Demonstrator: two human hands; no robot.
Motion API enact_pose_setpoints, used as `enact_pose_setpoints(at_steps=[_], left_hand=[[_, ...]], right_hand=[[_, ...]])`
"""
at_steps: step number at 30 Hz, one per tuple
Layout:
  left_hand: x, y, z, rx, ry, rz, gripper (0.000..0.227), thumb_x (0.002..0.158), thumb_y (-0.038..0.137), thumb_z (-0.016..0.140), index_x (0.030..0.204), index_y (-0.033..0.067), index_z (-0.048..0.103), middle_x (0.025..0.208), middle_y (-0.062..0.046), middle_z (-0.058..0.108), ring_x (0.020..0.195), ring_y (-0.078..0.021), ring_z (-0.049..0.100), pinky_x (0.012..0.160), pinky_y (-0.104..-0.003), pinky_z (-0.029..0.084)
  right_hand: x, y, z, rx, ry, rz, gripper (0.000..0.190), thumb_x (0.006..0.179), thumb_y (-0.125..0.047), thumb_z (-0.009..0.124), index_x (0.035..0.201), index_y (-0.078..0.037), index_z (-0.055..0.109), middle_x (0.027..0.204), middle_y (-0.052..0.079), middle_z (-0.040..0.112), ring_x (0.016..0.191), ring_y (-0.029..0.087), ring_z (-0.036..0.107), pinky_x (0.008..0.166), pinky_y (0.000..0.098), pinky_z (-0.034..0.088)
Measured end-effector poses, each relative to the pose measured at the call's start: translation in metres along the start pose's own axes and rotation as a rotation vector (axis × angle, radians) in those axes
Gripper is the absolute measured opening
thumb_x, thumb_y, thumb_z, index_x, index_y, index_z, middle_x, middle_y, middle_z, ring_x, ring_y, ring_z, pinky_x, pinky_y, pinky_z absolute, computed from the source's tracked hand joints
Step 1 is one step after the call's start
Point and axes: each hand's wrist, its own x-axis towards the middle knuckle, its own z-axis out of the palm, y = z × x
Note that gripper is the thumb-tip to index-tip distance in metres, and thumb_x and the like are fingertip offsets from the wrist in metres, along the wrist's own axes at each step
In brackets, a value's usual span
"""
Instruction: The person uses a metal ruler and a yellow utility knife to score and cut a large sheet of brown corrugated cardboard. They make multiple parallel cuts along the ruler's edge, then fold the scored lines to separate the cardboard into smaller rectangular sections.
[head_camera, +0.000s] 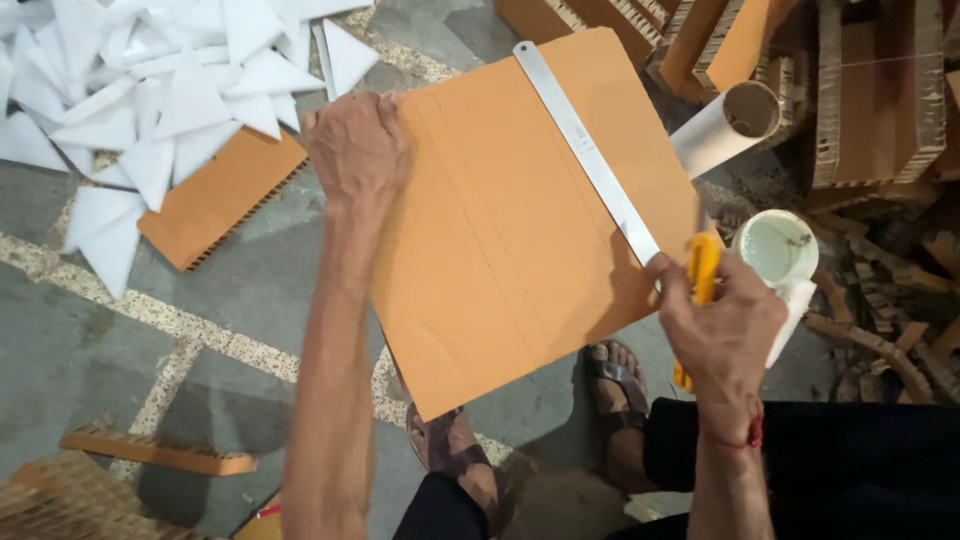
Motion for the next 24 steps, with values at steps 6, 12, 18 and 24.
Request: enact_pose_setpoints(at_steps=[6,12,18,24], left_hand=[[-0.002,-0.001,0.006,-0.030,0.040,-0.040,0.042,0.106,0.031,0.055,0.078,0.0045,0.072,0.072,-0.015,0.065,0.070,-0.0335,0.061,0.084,-0.049,0.043],[-0.007,0.000,0.007,-0.015,0.198,0.004,0.035,0.099,0.035,0.066,0.083,0.0053,0.076,0.086,-0.013,0.062,0.080,-0.0301,0.061,0.080,-0.047,0.047],[-0.004,0.002,0.010,-0.018,0.123,-0.095,0.036,0.097,0.036,0.068,0.087,0.0024,0.077,0.093,-0.017,0.062,0.088,-0.0324,0.061,0.080,-0.049,0.049],[-0.006,0.001,0.007,0.029,0.151,-0.057,0.039,0.101,0.037,0.064,0.086,0.0031,0.076,0.093,-0.018,0.063,0.093,-0.0348,0.062,0.083,-0.052,0.049]], right_hand=[[0.021,-0.064,0.018,0.276,-0.439,-0.166,0.036,0.090,-0.017,0.065,0.125,-0.007,0.064,0.084,0.006,0.072,0.073,0.016,0.069,0.064,0.0335,0.056],[0.060,-0.117,0.093,0.198,-0.293,-0.656,0.024,0.091,-0.010,0.064,0.112,0.001,0.064,0.076,0.019,0.069,0.074,0.038,0.068,0.069,0.0466,0.051],[0.090,-0.129,0.124,0.074,-0.188,-0.851,0.020,0.087,-0.009,0.068,0.101,0.003,0.075,0.069,0.025,0.064,0.066,0.043,0.063,0.068,0.0480,0.050],[0.099,-0.134,0.126,0.118,-0.308,-0.766,0.025,0.087,-0.011,0.062,0.106,-0.001,0.075,0.060,0.022,0.062,0.052,0.036,0.063,0.062,0.0420,0.053]])
